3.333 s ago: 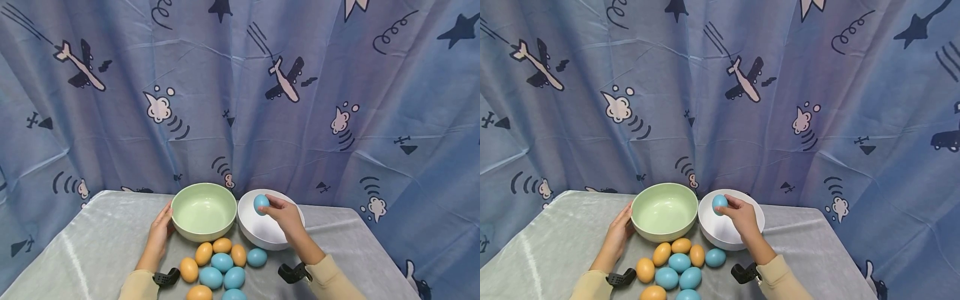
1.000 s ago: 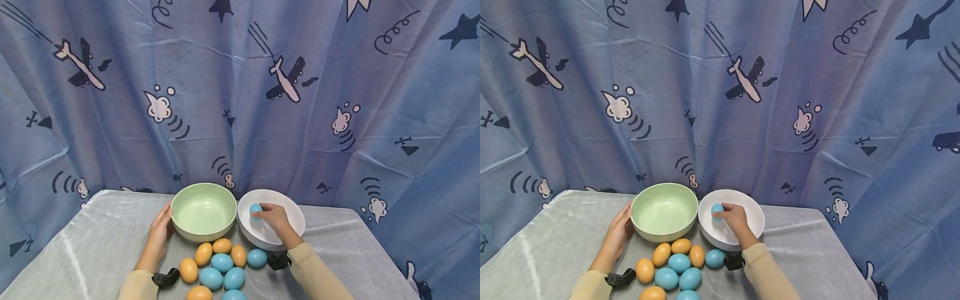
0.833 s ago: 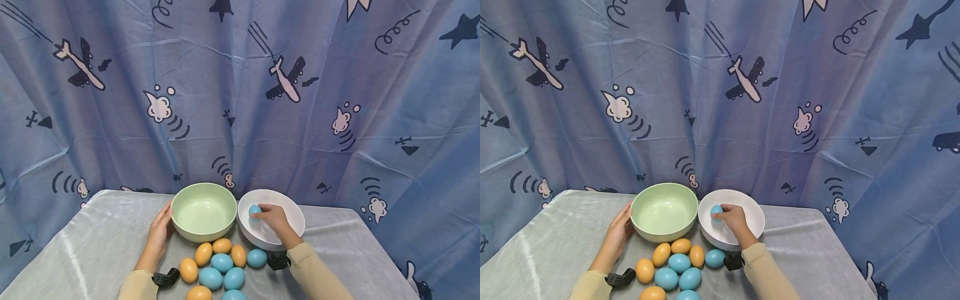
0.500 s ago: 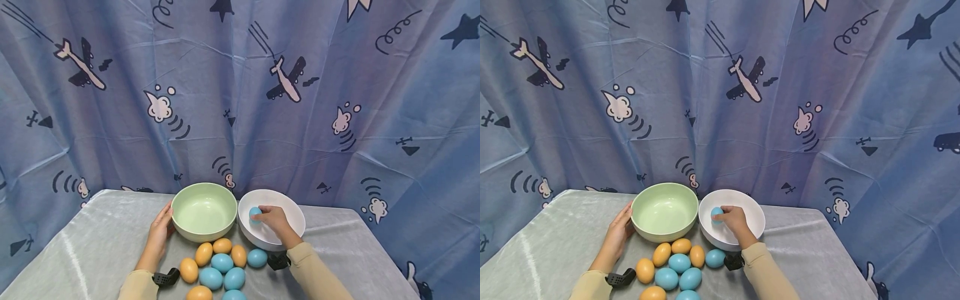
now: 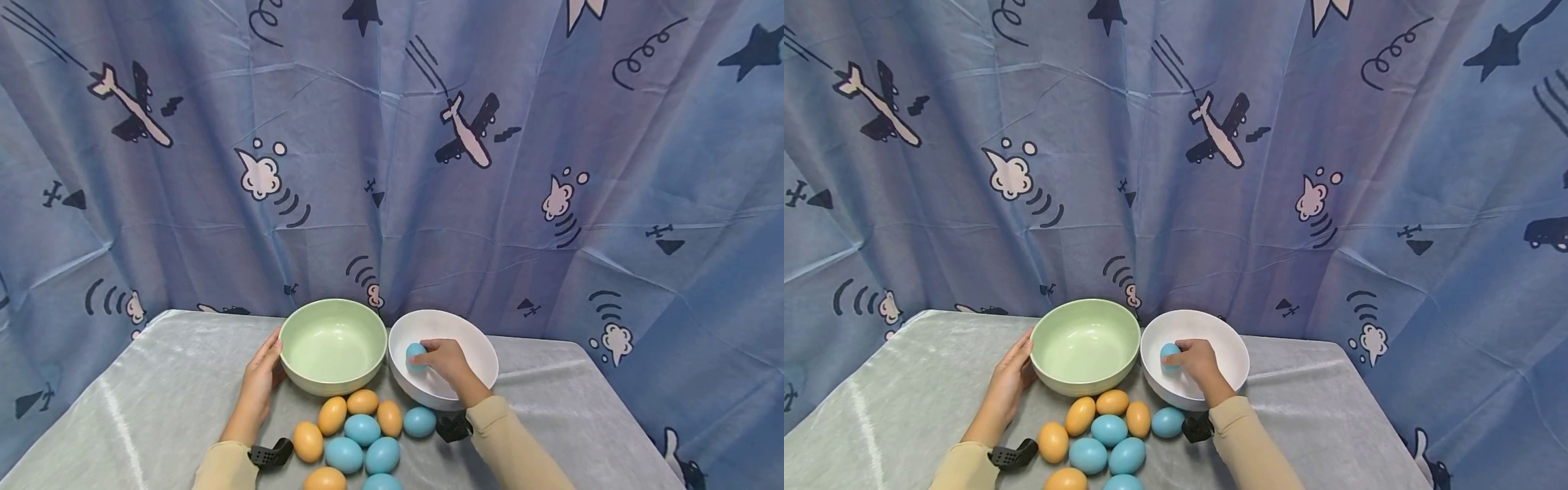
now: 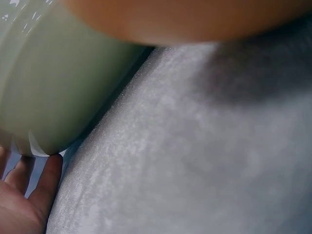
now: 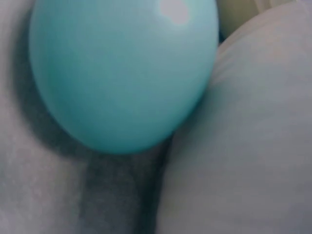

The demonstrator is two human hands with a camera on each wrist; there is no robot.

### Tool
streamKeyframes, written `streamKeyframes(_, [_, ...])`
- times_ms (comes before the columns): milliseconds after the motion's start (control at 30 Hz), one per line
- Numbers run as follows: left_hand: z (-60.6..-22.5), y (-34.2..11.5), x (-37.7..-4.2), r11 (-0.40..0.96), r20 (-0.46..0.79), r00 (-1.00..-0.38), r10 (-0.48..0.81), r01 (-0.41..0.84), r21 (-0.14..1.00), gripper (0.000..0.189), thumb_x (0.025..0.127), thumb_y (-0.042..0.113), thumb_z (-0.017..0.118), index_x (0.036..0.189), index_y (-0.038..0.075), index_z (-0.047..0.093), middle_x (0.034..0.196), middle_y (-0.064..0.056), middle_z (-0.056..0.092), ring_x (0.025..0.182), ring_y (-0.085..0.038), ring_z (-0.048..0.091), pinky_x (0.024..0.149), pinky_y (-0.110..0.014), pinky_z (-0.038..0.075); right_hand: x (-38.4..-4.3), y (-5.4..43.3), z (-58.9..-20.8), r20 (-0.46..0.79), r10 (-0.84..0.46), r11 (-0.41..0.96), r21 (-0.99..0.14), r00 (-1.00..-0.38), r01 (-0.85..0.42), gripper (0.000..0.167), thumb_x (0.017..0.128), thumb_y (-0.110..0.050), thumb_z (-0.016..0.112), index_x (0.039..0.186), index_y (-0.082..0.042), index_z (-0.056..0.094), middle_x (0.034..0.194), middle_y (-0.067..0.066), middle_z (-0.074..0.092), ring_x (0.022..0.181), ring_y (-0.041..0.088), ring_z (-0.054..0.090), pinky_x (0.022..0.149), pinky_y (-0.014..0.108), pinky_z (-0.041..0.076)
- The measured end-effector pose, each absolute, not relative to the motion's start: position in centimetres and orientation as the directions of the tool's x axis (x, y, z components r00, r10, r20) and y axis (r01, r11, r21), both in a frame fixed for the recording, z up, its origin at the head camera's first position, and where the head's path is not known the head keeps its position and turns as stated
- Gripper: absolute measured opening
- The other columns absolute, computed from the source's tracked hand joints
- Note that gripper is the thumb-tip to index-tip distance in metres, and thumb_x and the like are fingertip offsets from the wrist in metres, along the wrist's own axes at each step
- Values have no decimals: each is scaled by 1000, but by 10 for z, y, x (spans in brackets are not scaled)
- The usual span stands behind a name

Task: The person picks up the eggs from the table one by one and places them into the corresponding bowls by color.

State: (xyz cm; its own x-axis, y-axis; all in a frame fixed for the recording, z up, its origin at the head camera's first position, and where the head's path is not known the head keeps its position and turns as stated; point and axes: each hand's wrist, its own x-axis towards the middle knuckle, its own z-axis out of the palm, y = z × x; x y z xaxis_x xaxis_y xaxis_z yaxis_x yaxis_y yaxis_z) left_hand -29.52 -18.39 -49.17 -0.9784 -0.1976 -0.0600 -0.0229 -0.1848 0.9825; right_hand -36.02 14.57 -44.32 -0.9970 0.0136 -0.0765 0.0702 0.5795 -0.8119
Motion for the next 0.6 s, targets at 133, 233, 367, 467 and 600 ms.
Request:
streamKeyframes(133, [-492, -183, -296, -181, -64, -977, -202, -27, 983, 63, 106, 47, 41, 159, 19, 24, 167, -4, 22, 151, -29, 25, 120, -54, 26, -361, 146, -444, -74, 16, 602, -796, -997, 69, 53, 73, -14, 84, 121, 4, 69, 125, 19, 68, 119, 35, 62, 102, 45, 50])
streamKeyframes(233, [-492, -183, -296, -181, -64, -977, -202, -27, 983, 63, 105, 48, 41, 159, 20, 24, 167, -4, 22, 151, -29, 25, 120, -54, 27, -361, 146, -445, -75, 16, 614, -786, -997, 69, 53, 73, -14, 84, 121, 4, 69, 125, 19, 68, 119, 35, 62, 102, 45, 50])
streamKeyframes(367, [-492, -183, -296, -182, -62, -978, -199, -25, 983, 62, 106, 46, 41, 159, 19, 24, 167, -3, 21, 151, -29, 25, 120, -54, 26, -362, 147, -445, -54, 5, 621, -782, -999, 45, 54, 73, -13, 84, 122, 5, 68, 125, 20, 68, 120, 36, 62, 103, 46, 49])
streamKeyframes(467, [-493, -184, -297, -186, -64, -978, -199, -26, 982, 62, 106, 46, 41, 159, 19, 24, 166, -3, 22, 151, -28, 25, 120, -54, 26, -362, 147, -445, -40, -2, 626, -779, -999, 30, 54, 73, -13, 84, 121, 5, 68, 124, 21, 68, 119, 36, 62, 103, 46, 49])
streamKeyframes(600, [-494, -184, -297, -186, -60, -977, -204, -22, 982, 63, 105, 47, 42, 159, 19, 25, 166, -4, 22, 151, -29, 26, 120, -54, 27, -362, 146, -445, -43, -4, 642, -766, -999, 30, 54, 72, -14, 85, 120, 4, 69, 122, 21, 69, 116, 36, 64, 101, 45, 50])
